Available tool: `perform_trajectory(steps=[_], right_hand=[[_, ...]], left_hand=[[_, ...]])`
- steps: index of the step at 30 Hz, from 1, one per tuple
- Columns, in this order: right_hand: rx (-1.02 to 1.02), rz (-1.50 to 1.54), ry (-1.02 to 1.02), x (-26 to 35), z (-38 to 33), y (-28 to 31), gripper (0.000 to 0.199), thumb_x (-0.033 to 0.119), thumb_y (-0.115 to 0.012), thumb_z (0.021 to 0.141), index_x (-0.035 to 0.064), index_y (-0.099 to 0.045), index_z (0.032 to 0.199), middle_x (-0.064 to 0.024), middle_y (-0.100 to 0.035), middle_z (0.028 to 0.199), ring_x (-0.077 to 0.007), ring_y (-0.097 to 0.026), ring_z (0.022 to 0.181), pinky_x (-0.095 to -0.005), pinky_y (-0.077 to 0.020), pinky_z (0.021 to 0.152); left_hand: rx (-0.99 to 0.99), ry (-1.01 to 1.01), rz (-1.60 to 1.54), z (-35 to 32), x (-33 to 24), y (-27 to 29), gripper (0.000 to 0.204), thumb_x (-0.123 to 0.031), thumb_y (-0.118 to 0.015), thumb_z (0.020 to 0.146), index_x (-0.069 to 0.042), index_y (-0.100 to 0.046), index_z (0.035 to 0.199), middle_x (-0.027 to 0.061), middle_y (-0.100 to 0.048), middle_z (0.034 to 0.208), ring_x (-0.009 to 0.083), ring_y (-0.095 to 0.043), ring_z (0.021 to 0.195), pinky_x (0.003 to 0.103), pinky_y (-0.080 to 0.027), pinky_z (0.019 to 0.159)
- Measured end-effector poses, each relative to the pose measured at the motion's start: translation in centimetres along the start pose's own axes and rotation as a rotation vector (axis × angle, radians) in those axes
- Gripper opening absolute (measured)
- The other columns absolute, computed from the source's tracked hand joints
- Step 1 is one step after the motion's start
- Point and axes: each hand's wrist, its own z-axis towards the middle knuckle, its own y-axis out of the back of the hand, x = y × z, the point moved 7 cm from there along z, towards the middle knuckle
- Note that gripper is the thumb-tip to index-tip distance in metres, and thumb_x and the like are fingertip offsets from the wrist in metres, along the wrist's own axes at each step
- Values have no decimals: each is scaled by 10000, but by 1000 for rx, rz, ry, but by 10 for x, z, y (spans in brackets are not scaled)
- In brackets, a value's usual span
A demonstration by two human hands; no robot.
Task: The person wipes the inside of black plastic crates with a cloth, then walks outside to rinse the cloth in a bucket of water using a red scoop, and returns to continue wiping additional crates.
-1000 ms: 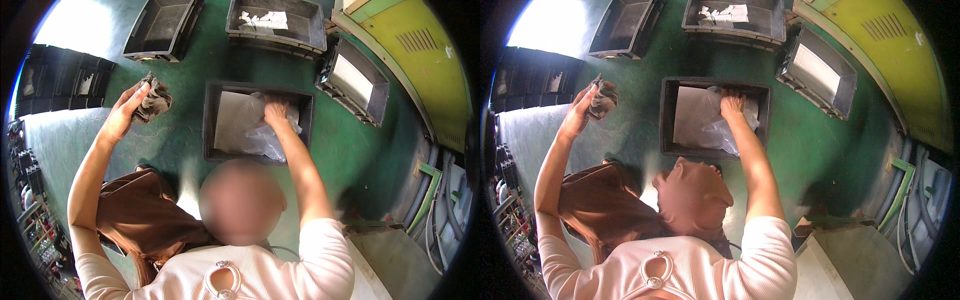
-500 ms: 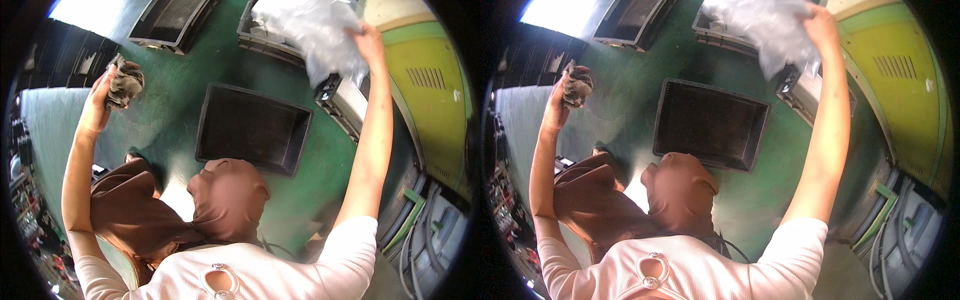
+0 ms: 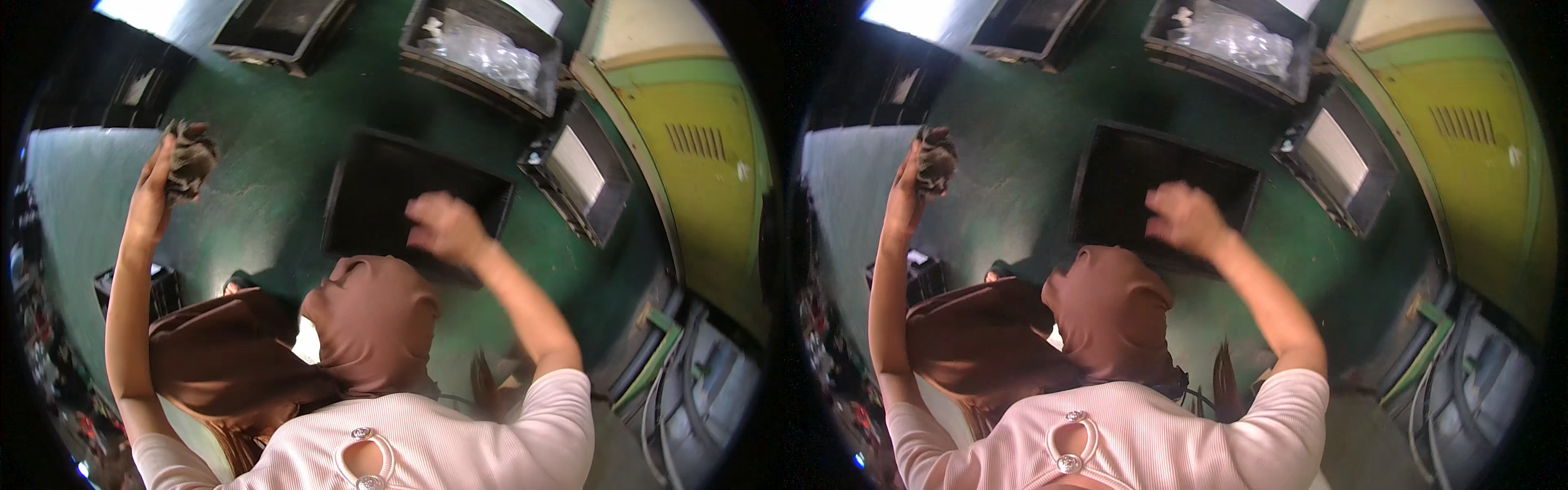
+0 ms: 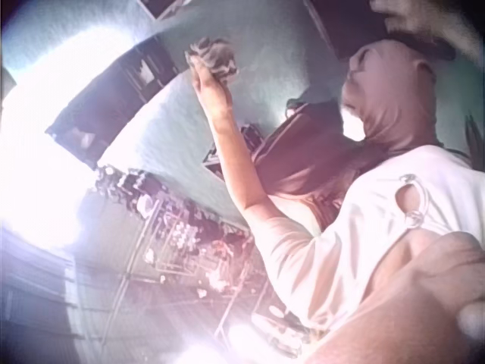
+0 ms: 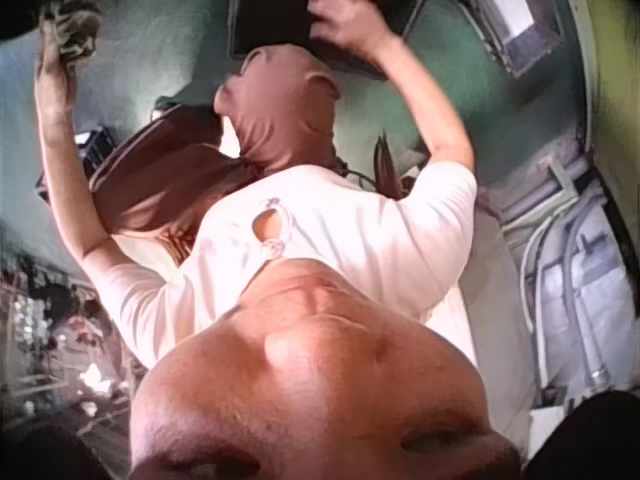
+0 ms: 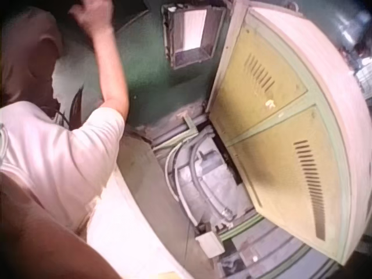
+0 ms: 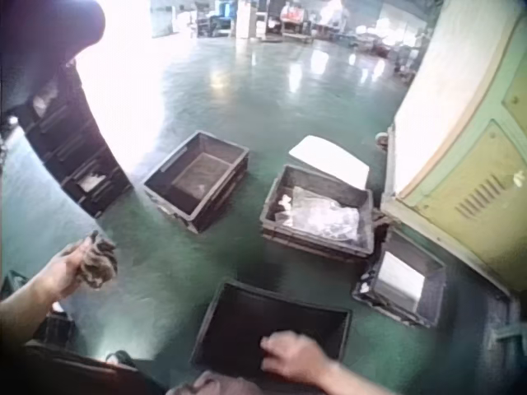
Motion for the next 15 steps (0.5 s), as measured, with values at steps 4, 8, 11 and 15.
perform_trajectory(steps=[4, 8, 11, 15], right_hand=[[65, -83, -412, 3, -121, -85, 388, 276, -691, 713, 77, -549, 1015, -79, -603, 985, -284, -576, 929, -414, -474, 714], [-155, -68, -534, 16, -87, -28, 232, 248, -682, 731, 80, -555, 828, -87, -620, 785, -308, -610, 683, -406, -481, 570], [-341, 33, -695, 19, -34, 53, 346, 391, -598, 826, 64, -577, 714, -182, -596, 681, -353, -593, 641, -405, -446, 520], [-719, 1031, -861, -27, -22, 51, 574, 493, -464, 894, -53, -637, 914, -100, -644, 784, -170, -586, 724, -333, -471, 674]], left_hand=[[117, -33, -122, 24, 12, 17, 478, -467, -413, 919, -98, -515, 1207, 29, -596, 980, 95, -572, 790, 216, -469, 562], [30, -33, -184, 49, 16, 12, 470, -476, -450, 902, -97, -530, 1167, 21, -599, 944, 112, -577, 774, 236, -462, 568], [201, -69, -181, 61, 16, 2, 472, -482, -449, 900, -101, -533, 1165, 18, -605, 959, 112, -581, 784, 241, -461, 574], [170, -140, -245, 55, 1, -9, 458, -452, -418, 922, -101, -508, 1202, 18, -607, 985, 113, -581, 804, 244, -462, 573]])
